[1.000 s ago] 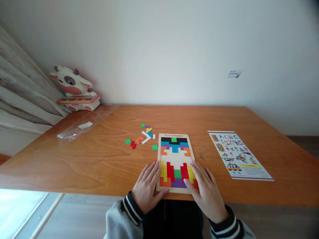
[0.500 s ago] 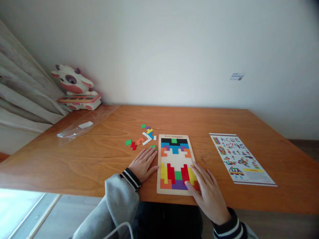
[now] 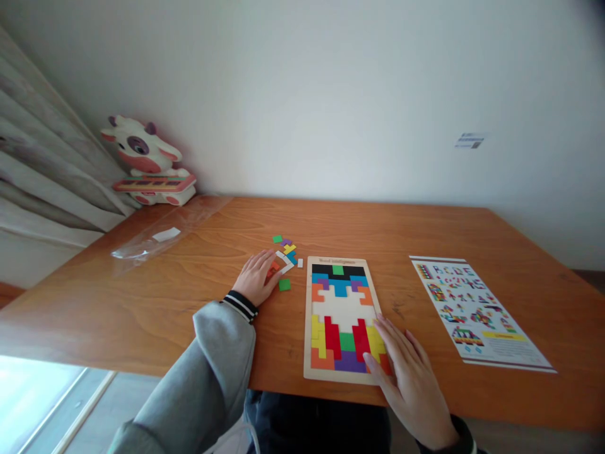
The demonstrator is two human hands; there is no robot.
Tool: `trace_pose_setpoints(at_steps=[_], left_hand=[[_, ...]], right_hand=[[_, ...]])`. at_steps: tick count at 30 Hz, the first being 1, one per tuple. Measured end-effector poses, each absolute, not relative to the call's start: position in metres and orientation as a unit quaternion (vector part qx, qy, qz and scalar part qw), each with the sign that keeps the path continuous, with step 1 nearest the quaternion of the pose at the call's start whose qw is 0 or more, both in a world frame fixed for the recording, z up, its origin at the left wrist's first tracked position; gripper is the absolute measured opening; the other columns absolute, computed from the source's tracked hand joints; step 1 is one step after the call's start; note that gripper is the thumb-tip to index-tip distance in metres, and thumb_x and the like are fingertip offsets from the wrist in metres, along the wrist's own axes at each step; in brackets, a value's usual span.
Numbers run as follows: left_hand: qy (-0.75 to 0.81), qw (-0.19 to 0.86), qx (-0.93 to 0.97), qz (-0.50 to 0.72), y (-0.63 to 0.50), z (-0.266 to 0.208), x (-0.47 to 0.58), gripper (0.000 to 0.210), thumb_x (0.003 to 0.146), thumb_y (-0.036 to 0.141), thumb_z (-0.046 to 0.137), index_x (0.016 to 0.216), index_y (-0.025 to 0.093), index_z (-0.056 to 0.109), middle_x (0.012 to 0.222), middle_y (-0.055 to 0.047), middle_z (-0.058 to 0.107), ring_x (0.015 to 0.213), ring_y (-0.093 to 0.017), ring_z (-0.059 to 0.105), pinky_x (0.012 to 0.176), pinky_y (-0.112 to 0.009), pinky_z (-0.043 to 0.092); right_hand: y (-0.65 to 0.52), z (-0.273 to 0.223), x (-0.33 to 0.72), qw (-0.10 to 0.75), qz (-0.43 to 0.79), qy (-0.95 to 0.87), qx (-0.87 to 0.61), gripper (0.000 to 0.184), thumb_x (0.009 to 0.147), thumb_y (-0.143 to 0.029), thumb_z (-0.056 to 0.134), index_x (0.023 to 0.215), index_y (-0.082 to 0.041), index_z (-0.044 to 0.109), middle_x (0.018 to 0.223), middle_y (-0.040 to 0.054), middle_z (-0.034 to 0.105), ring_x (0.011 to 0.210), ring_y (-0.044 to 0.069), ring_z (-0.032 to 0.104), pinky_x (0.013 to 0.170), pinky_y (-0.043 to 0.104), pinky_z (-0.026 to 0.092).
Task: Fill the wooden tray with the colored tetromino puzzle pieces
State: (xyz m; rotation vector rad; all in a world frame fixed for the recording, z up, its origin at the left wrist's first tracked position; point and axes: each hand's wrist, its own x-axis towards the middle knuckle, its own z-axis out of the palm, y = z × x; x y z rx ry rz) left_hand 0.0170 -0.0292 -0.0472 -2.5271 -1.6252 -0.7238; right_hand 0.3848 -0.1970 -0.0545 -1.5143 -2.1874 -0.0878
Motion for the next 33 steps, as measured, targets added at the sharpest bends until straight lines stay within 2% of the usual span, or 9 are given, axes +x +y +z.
trace_pose_setpoints(at_steps=[4,7,12,18,23,27,30,33], left_hand=[[-0.479,0.006,-0.833,-0.276,-0.017,-0.049,0.005,0.039,0.099,0.039,0.048,0.131,0.020,0.060,0.133,-0.011,0.066,0.129,-0.028,0.058,0.108,-0.050,0.048],[-0.434,-0.010,-0.859,-0.271,-0.018,-0.049,0.007,0.035,0.100,0.033,0.049,0.129,0.022,0.063,0.132,-0.008,0.067,0.130,-0.025,0.057,0.109,-0.046,0.048],[-0.429,-0.018,-0.863,-0.268,-0.020,-0.044,0.018,0.033,0.100,0.035,0.050,0.126,0.023,0.065,0.134,-0.010,0.066,0.131,-0.027,0.055,0.108,-0.049,0.047],[-0.468,0.011,-0.851,-0.237,-0.030,-0.043,0.021,0.051,0.091,0.050,0.059,0.133,0.021,0.059,0.144,-0.014,0.056,0.136,-0.033,0.048,0.111,-0.056,0.041],[-0.482,0.027,-0.849,-0.217,-0.032,-0.046,0.000,0.043,0.093,0.038,0.051,0.132,0.022,0.059,0.143,-0.012,0.058,0.135,-0.034,0.050,0.112,-0.062,0.036],[-0.481,0.025,-0.848,-0.223,-0.030,-0.044,0.006,0.039,0.094,0.026,0.046,0.130,0.021,0.060,0.142,-0.011,0.059,0.135,-0.030,0.051,0.112,-0.058,0.040],[-0.470,0.027,-0.854,-0.221,-0.028,-0.043,0.028,0.040,0.097,0.028,0.047,0.134,0.021,0.059,0.147,-0.012,0.055,0.139,-0.029,0.048,0.115,-0.054,0.039],[-0.474,0.032,-0.847,-0.236,-0.022,-0.046,0.044,0.033,0.099,0.032,0.049,0.126,0.021,0.065,0.139,-0.012,0.062,0.131,-0.030,0.057,0.112,-0.054,0.044]], right_hand=[[-0.198,-0.055,0.385,0.235,-0.032,-0.795,-0.558,0.059,0.099,-0.046,0.048,0.152,-0.021,0.035,0.150,0.0098,0.053,0.135,0.028,0.053,0.113,0.047,0.032],[-0.197,-0.055,0.384,0.232,-0.034,-0.795,-0.560,0.060,0.099,-0.047,0.049,0.151,-0.022,0.037,0.150,0.0098,0.053,0.135,0.029,0.053,0.113,0.047,0.032],[-0.196,-0.054,0.384,0.233,-0.032,-0.791,-0.564,0.059,0.099,-0.046,0.048,0.152,-0.022,0.036,0.149,0.0098,0.054,0.134,0.029,0.053,0.113,0.048,0.033],[-0.196,-0.054,0.382,0.232,-0.048,-0.795,-0.558,0.060,0.098,-0.048,0.051,0.150,-0.021,0.039,0.149,0.0106,0.055,0.133,0.029,0.054,0.113,0.047,0.032],[-0.186,-0.048,0.380,0.229,-0.064,-0.808,-0.539,0.064,0.094,-0.053,0.055,0.147,-0.020,0.042,0.147,0.0104,0.056,0.133,0.031,0.053,0.112,0.048,0.032],[-0.175,-0.044,0.377,0.250,-0.063,-0.810,-0.526,0.064,0.093,-0.052,0.057,0.147,-0.020,0.042,0.147,0.0107,0.056,0.134,0.031,0.052,0.112,0.049,0.035],[-0.170,-0.044,0.374,0.253,-0.042,-0.814,-0.522,0.062,0.094,-0.050,0.056,0.147,-0.021,0.042,0.147,0.0099,0.056,0.134,0.030,0.053,0.112,0.049,0.037],[-0.168,-0.043,0.372,0.249,-0.018,-0.814,-0.525,0.061,0.095,-0.049,0.056,0.147,-0.021,0.041,0.148,0.0098,0.054,0.135,0.029,0.052,0.110,0.048,0.041]])
